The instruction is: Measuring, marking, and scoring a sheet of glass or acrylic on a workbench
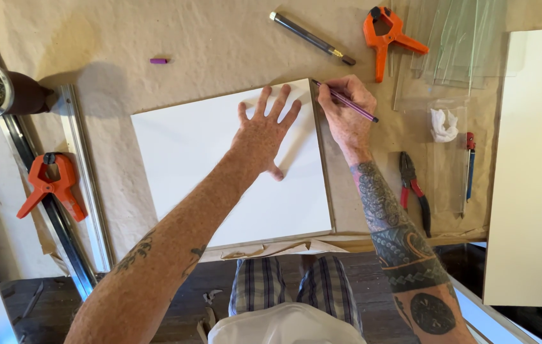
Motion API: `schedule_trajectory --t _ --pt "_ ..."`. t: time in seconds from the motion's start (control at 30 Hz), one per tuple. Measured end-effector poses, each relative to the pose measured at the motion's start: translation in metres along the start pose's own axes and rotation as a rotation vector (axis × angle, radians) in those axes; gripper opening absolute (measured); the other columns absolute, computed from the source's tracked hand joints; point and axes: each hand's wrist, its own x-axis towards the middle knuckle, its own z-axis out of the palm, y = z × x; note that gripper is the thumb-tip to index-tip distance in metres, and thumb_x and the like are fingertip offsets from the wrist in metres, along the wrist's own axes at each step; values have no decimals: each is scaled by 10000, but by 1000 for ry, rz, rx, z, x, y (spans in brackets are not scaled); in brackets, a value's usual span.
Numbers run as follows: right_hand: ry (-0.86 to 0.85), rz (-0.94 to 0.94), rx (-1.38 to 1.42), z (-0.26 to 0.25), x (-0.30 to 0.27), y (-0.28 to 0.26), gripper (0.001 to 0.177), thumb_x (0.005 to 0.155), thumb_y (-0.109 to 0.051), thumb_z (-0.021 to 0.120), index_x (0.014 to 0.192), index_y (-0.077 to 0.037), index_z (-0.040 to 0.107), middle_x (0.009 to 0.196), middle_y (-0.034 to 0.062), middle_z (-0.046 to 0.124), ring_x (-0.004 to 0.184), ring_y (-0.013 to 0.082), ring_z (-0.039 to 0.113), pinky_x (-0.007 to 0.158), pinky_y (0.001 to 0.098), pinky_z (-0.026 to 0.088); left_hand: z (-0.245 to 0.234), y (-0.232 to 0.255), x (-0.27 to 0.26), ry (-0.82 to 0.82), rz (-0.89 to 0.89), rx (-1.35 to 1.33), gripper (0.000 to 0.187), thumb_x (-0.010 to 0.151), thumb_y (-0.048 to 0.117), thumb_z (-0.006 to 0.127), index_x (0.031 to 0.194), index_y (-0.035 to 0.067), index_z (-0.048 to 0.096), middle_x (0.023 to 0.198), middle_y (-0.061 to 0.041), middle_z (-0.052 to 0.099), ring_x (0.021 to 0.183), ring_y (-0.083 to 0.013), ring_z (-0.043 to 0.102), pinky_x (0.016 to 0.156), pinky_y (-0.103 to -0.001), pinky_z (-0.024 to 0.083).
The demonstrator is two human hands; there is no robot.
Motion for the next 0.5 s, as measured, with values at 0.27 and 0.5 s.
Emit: schedule_trajectory --t 0.27,0.5 --pt "-24 10 47 1 -1 -1 127 933 -78 783 986 15 715 866 172 766 764 177 776 540 232 618 2 1 1 2 -2 12 1539 471 597 1017 1663 184 134 1705 -166 16 1553 -444 86 1108 -705 381" --pt "-27 -42 32 3 -2 -6 123 938 -76 795 987 14 728 828 191 752 756 183 762 546 255 615 1 0 1 -7 0 6 1527 484 587 1014 1663 185 133 1707 -165 9 1554 -447 76 1112 -707 374"
